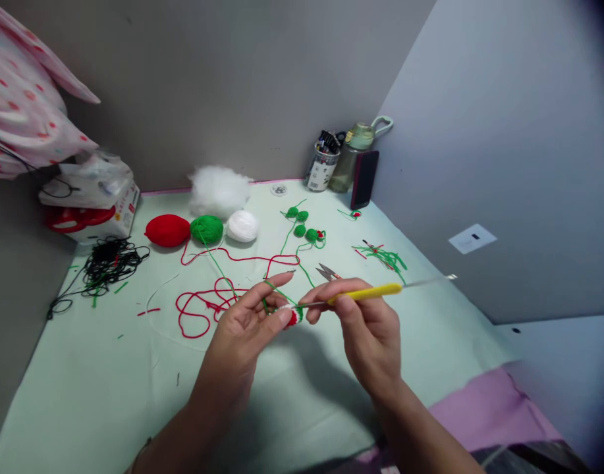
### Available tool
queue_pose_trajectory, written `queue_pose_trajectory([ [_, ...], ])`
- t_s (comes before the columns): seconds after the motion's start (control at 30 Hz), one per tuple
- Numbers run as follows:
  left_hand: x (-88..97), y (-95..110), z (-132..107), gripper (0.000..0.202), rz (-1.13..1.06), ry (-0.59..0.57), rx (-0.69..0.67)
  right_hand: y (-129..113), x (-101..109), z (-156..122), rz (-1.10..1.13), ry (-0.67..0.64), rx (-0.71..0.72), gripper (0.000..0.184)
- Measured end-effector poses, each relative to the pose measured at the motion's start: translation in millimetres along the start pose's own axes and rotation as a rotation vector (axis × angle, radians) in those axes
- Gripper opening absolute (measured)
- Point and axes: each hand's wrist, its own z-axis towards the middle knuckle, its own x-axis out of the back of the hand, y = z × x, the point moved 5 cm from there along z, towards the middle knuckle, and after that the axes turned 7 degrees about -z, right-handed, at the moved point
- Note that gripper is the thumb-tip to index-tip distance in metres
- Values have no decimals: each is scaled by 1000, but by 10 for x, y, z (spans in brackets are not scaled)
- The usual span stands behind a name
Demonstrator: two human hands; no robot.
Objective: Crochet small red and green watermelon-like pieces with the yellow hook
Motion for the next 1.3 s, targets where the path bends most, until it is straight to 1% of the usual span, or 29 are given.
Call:
queue_pose_trajectory([
  [0.07, 14, 17, -5, 39, 53, 25, -61, -88, -16, -37, -167, -19, 131, 22],
  [0.2, 27, 34, -42, 38, 145, 97, -185, -205, -109, -120, -455, -114, 432, 24],
  [0.3, 24, 17, -70, 41, 137, 120, -229, -198, -139, -160, -597, -129, 543, 26],
  [0.4, 6, -20, -67, 53, 77, 79, -174, -184, -145, -180, -713, -139, 598, 33],
  [0.43, -3, -35, -59, 56, 31, 54, -123, -183, -146, -183, -756, -140, 609, 37],
  [0.5, -33, -71, -39, 60, -94, -10, 32, -199, -137, -184, -783, -129, 630, 42],
  [0.53, -46, -82, -32, 60, -157, -32, 112, -206, -118, -172, -744, -106, 609, 41],
  [0.6, -52, -74, -21, 56, -243, -35, 211, -193, -48, -118, -555, -27, 480, 32],
  [0.63, -44, -55, -15, 54, -261, -19, 217, -166, -12, -84, -429, 14, 387, 28],
  [0.7, -26, -8, -9, 51, -255, 15, 166, -88, 19, -21, -186, 56, 205, 22],
  [0.77, -30, 12, -14, 52, -212, 14, 108, -39, -15, 18, -46, 29, 118, 20],
  [0.8, -38, 9, -18, 52, -187, 5, 87, -31, -40, 25, -34, 4, 108, 19],
  [0.87, -56, -7, -22, 52, -146, -19, 50, -47, -76, 7, -123, -23, 147, 18],
  [0.97, -66, -30, -17, 51, -155, -32, 18, -139, -118, -91, -423, -70, 342, 31],
  [1.03, -68, -62, -11, 48, -201, -41, 83, -184, -137, -151, -575, -111, 451, 39],
  [1.07, -65, -79, -10, 46, -228, -43, 134, -194, -126, -158, -582, -107, 463, 39],
  [1.1, -59, -90, -9, 44, -256, -39, 177, -191, -95, -145, -540, -76, 433, 37],
  [1.13, -48, -91, -8, 41, -280, -31, 203, -176, -52, -118, -453, -24, 374, 34],
  [1.2, -18, -71, -3, 38, -300, -1, 194, -107, 18, -50, -216, 68, 214, 26],
  [1.27, 0, -43, 2, 37, -268, 13, 135, -32, 7, 5, -26, 65, 89, 21],
  [1.3, -2, -34, 4, 37, -239, 4, 106, -10, -23, 23, 20, 31, 57, 19],
])
